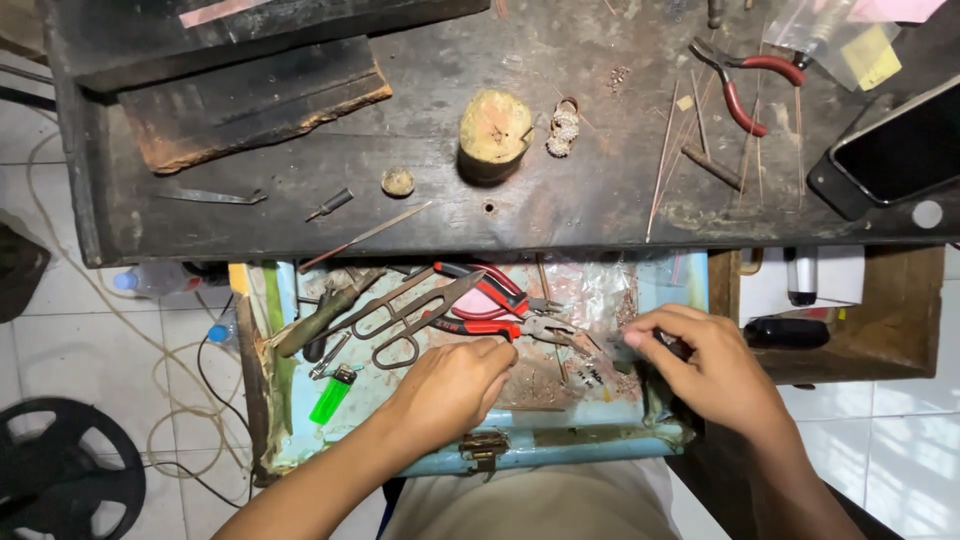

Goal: Inspecting small jewelry components, checking a smartphone, and placing items into small plastic bags for documentation.

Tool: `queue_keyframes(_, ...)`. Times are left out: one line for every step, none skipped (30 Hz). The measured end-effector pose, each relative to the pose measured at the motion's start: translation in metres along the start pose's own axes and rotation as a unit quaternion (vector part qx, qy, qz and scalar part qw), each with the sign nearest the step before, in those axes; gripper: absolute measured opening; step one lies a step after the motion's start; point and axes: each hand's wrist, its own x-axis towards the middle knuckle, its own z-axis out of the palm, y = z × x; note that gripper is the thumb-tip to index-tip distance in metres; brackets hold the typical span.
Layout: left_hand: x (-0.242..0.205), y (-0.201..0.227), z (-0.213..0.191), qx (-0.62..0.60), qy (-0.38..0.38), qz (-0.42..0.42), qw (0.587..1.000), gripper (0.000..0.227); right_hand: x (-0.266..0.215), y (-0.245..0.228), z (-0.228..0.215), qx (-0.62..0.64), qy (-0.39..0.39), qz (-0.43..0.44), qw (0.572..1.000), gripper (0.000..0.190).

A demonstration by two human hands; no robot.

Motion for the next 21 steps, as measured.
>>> queue_keyframes(0.000,0.000,0.000,-0.002,-0.001,0.001,1.000,0.010,0.000,0.000,0.000,-0.001,0.000,0.002,1.000,0.033)
queue_keyframes(0.000,0.000,0.000,-0.006,0.000,0.000,1.000,0.010,0.001,-0.001,0.000,0.008,0.002,0.013,1.000,0.026)
queue_keyframes(0.001,0.001,-0.001,-0.010,0.000,-0.001,1.000,0.010,0.001,-0.002,-0.001,0.017,0.004,0.023,1.000,0.022)
queue_keyframes(0.001,0.002,-0.003,-0.009,0.003,-0.001,1.000,0.010,0.002,-0.009,-0.003,0.016,0.005,0.021,1.000,0.022)
queue_keyframes(0.000,0.004,-0.005,-0.010,-0.003,-0.006,1.000,0.011,0.002,-0.017,-0.006,0.045,-0.002,0.023,0.999,0.025)
queue_keyframes(-0.001,0.006,-0.006,-0.011,-0.009,-0.013,1.000,0.011,0.002,-0.025,-0.007,0.074,-0.009,0.025,0.997,0.027)
queue_keyframes(0.000,0.007,-0.008,-0.010,-0.007,-0.014,1.000,0.011,0.003,-0.025,-0.007,0.073,-0.010,0.023,0.997,0.027)
queue_keyframes(0.000,0.008,-0.010,-0.014,-0.001,-0.006,1.000,0.009,0.004,-0.026,-0.006,0.104,-0.009,-0.006,0.995,0.025)
queue_keyframes(0.000,0.009,-0.011,-0.017,0.005,0.001,1.000,0.008,0.005,-0.025,-0.006,0.134,-0.009,-0.035,0.990,0.023)
queue_keyframes(-0.001,0.011,-0.014,-0.018,0.004,0.001,1.000,0.008,0.004,-0.028,-0.006,0.134,-0.009,-0.034,0.990,0.023)
queue_keyframes(-0.001,0.014,-0.016,-0.026,0.005,-0.004,1.000,0.008,0.004,-0.030,-0.007,0.166,-0.021,-0.053,0.985,0.025)
queue_keyframes(0.000,0.015,-0.019,-0.033,0.007,-0.008,0.999,0.009,0.005,-0.033,-0.008,0.196,-0.032,-0.074,0.977,0.027)
queue_keyframes(-0.001,0.021,-0.024,-0.032,0.008,-0.007,0.999,0.009,0.004,-0.036,-0.006,0.196,-0.031,-0.074,0.977,0.027)
queue_keyframes(-0.001,0.027,-0.029,-0.071,0.055,0.017,0.996,0.032,0.004,-0.039,-0.005,0.214,-0.018,-0.093,0.972,0.027)
queue_keyframes(-0.002,0.033,-0.035,-0.109,0.102,0.042,0.988,0.056,0.003,-0.042,-0.003,0.233,-0.006,-0.111,0.966,0.026)
queue_keyframes(0.000,0.037,-0.034,-0.108,0.105,0.042,0.988,0.056,0.004,-0.048,0.000,0.231,-0.006,-0.114,0.966,0.026)
queue_keyframes(0.002,0.041,-0.033,-0.117,0.171,0.072,0.976,0.072,0.004,-0.055,0.003,0.262,-0.024,-0.135,0.955,0.026)
queue_keyframes(0.004,0.045,-0.034,-0.123,0.239,0.102,0.958,0.088,0.005,-0.062,0.006,0.291,-0.043,-0.156,0.943,0.026)
queue_keyframes(0.006,0.047,-0.034,-0.121,0.243,0.102,0.957,0.088,0.005,-0.066,0.009,0.289,-0.044,-0.161,0.943,0.026)
queue_keyframes(0.008,0.051,-0.034,-0.154,0.270,0.133,0.941,0.071,0.004,-0.070,0.013,0.327,-0.060,-0.145,0.932,0.022)
queue_keyframes(0.009,0.053,-0.034,-0.186,0.296,0.165,0.922,0.055,0.003,-0.075,0.017,0.364,-0.076,-0.128,0.919,0.020)
